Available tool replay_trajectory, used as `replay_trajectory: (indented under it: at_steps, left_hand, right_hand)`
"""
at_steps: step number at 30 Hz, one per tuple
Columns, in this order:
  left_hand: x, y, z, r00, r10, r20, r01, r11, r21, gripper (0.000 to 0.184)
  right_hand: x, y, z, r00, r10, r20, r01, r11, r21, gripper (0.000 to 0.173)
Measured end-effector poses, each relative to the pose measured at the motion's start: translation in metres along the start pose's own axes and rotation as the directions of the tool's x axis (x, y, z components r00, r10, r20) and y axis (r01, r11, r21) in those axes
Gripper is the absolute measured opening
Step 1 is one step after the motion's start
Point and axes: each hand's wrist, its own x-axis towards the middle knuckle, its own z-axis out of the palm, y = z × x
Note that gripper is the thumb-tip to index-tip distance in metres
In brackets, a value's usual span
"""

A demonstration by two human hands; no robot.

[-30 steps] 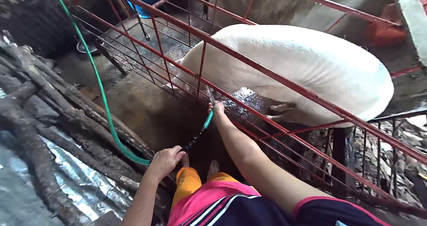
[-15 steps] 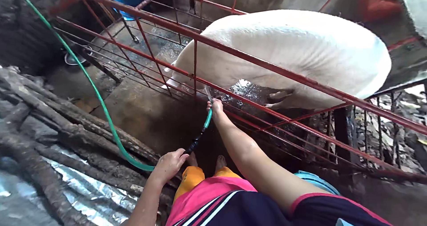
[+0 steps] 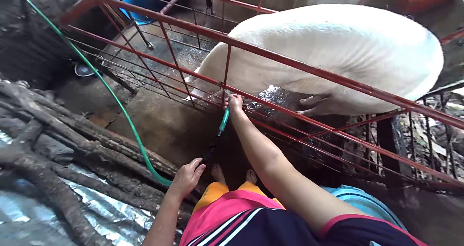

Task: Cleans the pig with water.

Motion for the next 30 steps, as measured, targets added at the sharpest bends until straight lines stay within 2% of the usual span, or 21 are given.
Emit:
replay_trajectory:
  at_steps: [7,11,15,21,25,30]
  left_hand:
    - [-0.006,-0.026,-0.029,0.984,-0.016,-0.178,0.007,0.999,-0.051,0.055]
    - [0.001,-0.029,-0.051,0.989,-0.071,-0.128,0.048,0.983,-0.175,0.046]
    - [0.005,-0.04,-0.062,0.99,-0.111,-0.084,0.087,0.963,-0.254,0.042]
    - [0.004,-0.057,-0.07,0.986,-0.113,-0.119,0.06,0.923,-0.381,0.04]
    - [0.007,-0.059,-0.08,0.984,-0.135,-0.12,0.076,0.913,-0.402,0.037]
    - [0.015,-0.068,-0.087,0.982,-0.17,-0.078,0.131,0.923,-0.363,0.035]
  right_hand:
    - [-0.02,-0.006,0.059,0.995,-0.023,0.096,0.013,0.994,0.109,0.031]
    - [-0.022,-0.003,0.078,0.999,-0.006,0.053,0.0,0.994,0.106,0.035]
    - [-0.008,0.017,0.087,0.999,0.039,-0.027,-0.035,0.993,0.112,0.031]
    - [-0.012,0.018,0.116,0.996,0.086,0.004,-0.086,0.991,0.098,0.028]
    - [-0.007,0.027,0.131,0.988,0.152,-0.039,-0.149,0.987,0.058,0.018]
    - [0.0,0.04,0.135,0.978,0.188,-0.088,-0.186,0.982,0.03,0.026]
